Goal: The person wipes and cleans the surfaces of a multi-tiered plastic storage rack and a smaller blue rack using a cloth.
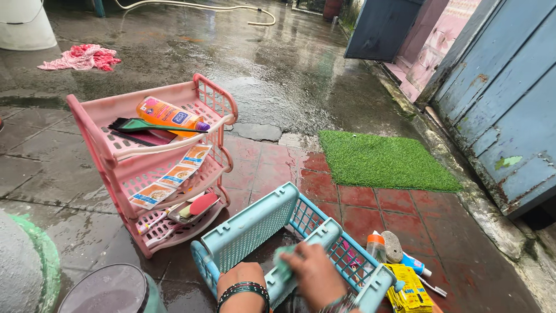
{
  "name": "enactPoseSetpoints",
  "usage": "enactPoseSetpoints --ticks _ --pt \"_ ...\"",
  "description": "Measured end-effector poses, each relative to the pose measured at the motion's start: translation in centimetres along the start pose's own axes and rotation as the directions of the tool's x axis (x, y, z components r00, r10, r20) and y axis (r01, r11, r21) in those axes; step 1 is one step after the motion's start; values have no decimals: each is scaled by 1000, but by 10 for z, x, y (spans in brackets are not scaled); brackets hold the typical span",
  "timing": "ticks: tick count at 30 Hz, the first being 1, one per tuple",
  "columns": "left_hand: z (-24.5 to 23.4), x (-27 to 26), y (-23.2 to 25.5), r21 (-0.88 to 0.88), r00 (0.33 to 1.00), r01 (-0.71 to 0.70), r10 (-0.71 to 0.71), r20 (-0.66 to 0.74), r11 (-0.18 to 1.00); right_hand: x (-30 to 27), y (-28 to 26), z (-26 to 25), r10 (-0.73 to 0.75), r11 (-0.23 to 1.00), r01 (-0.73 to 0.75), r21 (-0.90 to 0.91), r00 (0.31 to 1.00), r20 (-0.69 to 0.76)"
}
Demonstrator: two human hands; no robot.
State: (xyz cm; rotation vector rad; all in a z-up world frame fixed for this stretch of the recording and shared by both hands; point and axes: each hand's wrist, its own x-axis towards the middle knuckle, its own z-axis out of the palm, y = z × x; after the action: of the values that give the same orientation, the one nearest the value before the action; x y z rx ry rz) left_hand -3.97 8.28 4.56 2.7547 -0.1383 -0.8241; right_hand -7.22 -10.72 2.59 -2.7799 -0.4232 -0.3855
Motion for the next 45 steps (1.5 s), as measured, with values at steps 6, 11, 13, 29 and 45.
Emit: enactPoseSetpoints --ticks 6,11,13,29,45 --pt "-2 -5 -2 -16 1000 22 -22 -14 1000 15 18 -10 213 967 -215 -136 977 -29" --pt "-4 1 9 -27 999 32 -32 -30 999 -13 -23 35 -111 988 118 103 991 -71" --pt "-1 4 12 -17 999 41 -42 -33 999 -16 -29 31 -69 995 73 62 996 -64" --pt "14 33 37 -36 980 155 -159 -120 987 3 -5 15 -71 997 70 -12 996 -63" --pt "0 24 38 -135 976 69 -94 -196 988 54 136 -46 205 948 -222 -230 974 -95"
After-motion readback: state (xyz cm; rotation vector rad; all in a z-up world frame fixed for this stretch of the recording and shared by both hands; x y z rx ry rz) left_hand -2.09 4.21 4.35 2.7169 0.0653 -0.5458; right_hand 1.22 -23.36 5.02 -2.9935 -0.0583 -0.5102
